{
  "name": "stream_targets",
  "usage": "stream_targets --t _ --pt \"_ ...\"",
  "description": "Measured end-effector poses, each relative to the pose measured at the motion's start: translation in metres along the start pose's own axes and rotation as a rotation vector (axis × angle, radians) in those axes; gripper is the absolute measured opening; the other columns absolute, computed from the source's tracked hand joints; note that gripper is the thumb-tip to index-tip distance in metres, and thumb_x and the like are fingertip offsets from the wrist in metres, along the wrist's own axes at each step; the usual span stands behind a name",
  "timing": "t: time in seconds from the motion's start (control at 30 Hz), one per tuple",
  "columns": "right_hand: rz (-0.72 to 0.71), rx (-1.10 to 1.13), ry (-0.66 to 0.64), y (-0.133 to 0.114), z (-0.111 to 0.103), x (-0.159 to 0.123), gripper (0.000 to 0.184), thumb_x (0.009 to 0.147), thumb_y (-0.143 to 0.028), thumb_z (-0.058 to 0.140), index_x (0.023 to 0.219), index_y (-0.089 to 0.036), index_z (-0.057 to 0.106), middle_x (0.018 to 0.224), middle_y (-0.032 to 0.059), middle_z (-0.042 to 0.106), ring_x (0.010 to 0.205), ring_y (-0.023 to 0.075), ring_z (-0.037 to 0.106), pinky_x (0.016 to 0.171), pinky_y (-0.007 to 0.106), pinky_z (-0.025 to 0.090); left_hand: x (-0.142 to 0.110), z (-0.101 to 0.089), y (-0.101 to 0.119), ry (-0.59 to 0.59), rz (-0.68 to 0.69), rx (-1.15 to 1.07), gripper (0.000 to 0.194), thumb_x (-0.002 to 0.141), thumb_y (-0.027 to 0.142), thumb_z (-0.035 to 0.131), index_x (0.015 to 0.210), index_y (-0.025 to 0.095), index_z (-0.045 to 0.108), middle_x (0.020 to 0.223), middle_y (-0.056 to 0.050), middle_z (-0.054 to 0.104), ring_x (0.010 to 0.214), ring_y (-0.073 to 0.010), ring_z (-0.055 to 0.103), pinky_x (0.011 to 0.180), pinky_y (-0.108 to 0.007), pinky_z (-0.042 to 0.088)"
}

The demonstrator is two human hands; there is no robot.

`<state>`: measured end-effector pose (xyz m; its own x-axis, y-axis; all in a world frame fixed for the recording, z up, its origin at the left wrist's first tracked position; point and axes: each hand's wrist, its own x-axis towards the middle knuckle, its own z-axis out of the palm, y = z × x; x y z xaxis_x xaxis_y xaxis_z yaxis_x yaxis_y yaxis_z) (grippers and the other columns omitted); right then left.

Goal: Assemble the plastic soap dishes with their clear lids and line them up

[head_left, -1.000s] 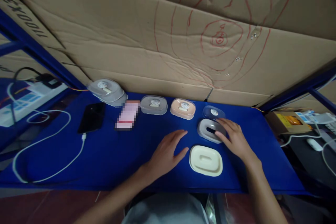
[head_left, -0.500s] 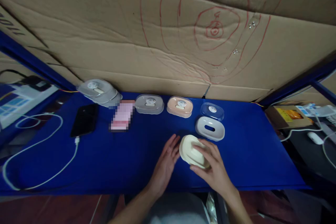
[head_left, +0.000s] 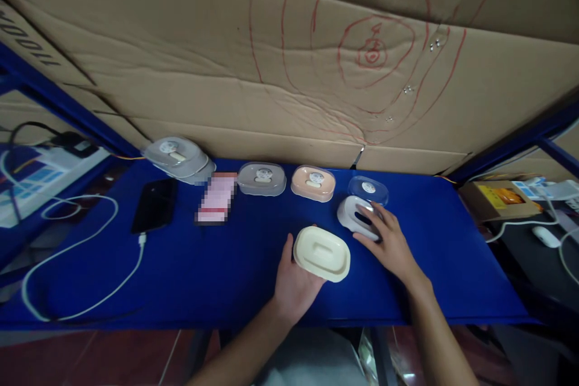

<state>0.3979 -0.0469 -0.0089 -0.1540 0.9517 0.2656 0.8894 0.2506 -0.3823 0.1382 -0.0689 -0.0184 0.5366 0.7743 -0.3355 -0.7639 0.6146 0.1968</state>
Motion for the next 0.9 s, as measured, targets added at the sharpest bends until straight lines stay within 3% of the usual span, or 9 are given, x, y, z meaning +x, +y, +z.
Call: stream_targets --t 0.17,0.27,0.33,0.4,0.47,0.57,0.67,0.77,0.9 --pt "-0.145 0.066 -0.157 -0.084 0.006 -0.028 0.066 0.102 -0.052 0.059 0.163 -0.041 0.037 0.172 0.0073 0.029 0.151 0.041 0.038 0.114 0.063 0.047 0.001 0.014 -0.001 0.007 0.027 -0.024 0.057 0.1 0.066 0.052 0.134 0.024 0.069 0.141 -0.006 0.071 0.145 -0.0295 0.053 0.119 -0.045 0.043" --pt "-0.177 0.004 -0.169 -0.103 0.014 -0.033 0.069 0.102 -0.053 0.058 0.165 -0.04 0.032 0.175 0.0097 0.019 0.152 0.0448 0.034 0.114 0.068 0.043 -0.002 0.023 0.005 0.082 0.066 -0.018 0.05 0.101 0.05 0.059 0.145 0.027 0.06 0.135 -0.006 0.073 0.133 -0.0255 0.064 0.113 -0.039 0.049" --pt "-0.267 0.041 -0.204 -0.091 0.016 -0.021 0.067 0.104 -0.057 0.053 0.165 -0.04 0.032 0.175 0.01 0.022 0.154 0.0422 0.033 0.116 0.065 0.041 -0.004 0.025 0.01 0.12 0.077 -0.025 0.048 0.103 0.04 0.058 0.149 0.028 0.055 0.133 -0.005 0.074 0.124 -0.0229 0.069 0.108 -0.038 0.052" --pt "-0.331 0.106 -0.201 -0.059 0.016 0.002 0.06 0.108 -0.058 0.041 0.164 -0.04 0.032 0.172 0.0087 0.032 0.154 0.0361 0.036 0.119 0.06 0.04 -0.006 0.025 0.016 0.155 0.073 -0.075 0.046 0.103 0.037 0.056 0.148 0.026 0.057 0.128 -0.004 0.076 0.119 -0.0215 0.071 0.108 -0.038 0.052" --pt "-0.195 0.088 -0.045 -0.016 0.015 0.029 0.057 0.11 -0.055 0.034 0.164 -0.036 0.034 0.167 0.0097 0.04 0.153 0.0327 0.039 0.121 0.06 0.037 -0.009 0.024 0.02 0.167 0.071 -0.119 0.043 0.103 0.038 0.056 0.144 0.025 0.061 0.126 -0.002 0.077 0.119 -0.0221 0.071 0.11 -0.039 0.051" --pt "0.03 -0.116 0.051 0.048 0.011 0.061 0.074 0.098 -0.069 0.054 0.16 -0.029 0.043 0.165 0.0161 0.042 0.152 0.0438 0.036 0.119 0.072 0.029 -0.01 0.022 0.023 0.161 0.073 -0.093 0.042 0.101 0.04 0.061 0.14 0.026 0.065 0.125 -0.001 0.078 0.122 -0.0248 0.069 0.11 -0.042 0.051" --pt "0.074 -0.079 0.063 0.071 0.01 0.068 0.073 0.095 -0.07 0.057 0.153 -0.026 0.052 0.153 0.0188 0.054 0.142 0.0425 0.048 0.114 0.069 0.04 -0.001 0.022 0.026 0.173 0.025 -0.017 0.04 0.099 0.04 0.065 0.135 0.023 0.068 0.119 -0.002 0.079 0.115 -0.0239 0.072 0.105 -0.04 0.054" --pt "0.014 0.145 0.109 0.039 0.011 0.052 0.062 0.103 -0.058 0.053 0.157 -0.029 0.046 0.151 0.014 0.055 0.14 0.0331 0.052 0.118 0.058 0.043 0.017 0.028 0.03 0.195 0.022 0.031 0.034 0.099 0.038 0.067 0.13 0.023 0.069 0.112 -0.002 0.08 0.107 -0.0221 0.073 0.1 -0.037 0.055" --pt "-0.115 0.29 -0.021 -0.035 0.018 0.015 0.06 0.105 -0.047 0.055 0.162 -0.037 0.037 0.162 0.0095 0.042 0.149 0.0306 0.044 0.119 0.054 0.044 0.035 0.038 0.029 0.11 0.074 0.061 0.035 0.103 0.043 0.061 0.128 0.021 0.07 0.118 -0.005 0.078 0.109 -0.0223 0.073 0.102 -0.037 0.054"
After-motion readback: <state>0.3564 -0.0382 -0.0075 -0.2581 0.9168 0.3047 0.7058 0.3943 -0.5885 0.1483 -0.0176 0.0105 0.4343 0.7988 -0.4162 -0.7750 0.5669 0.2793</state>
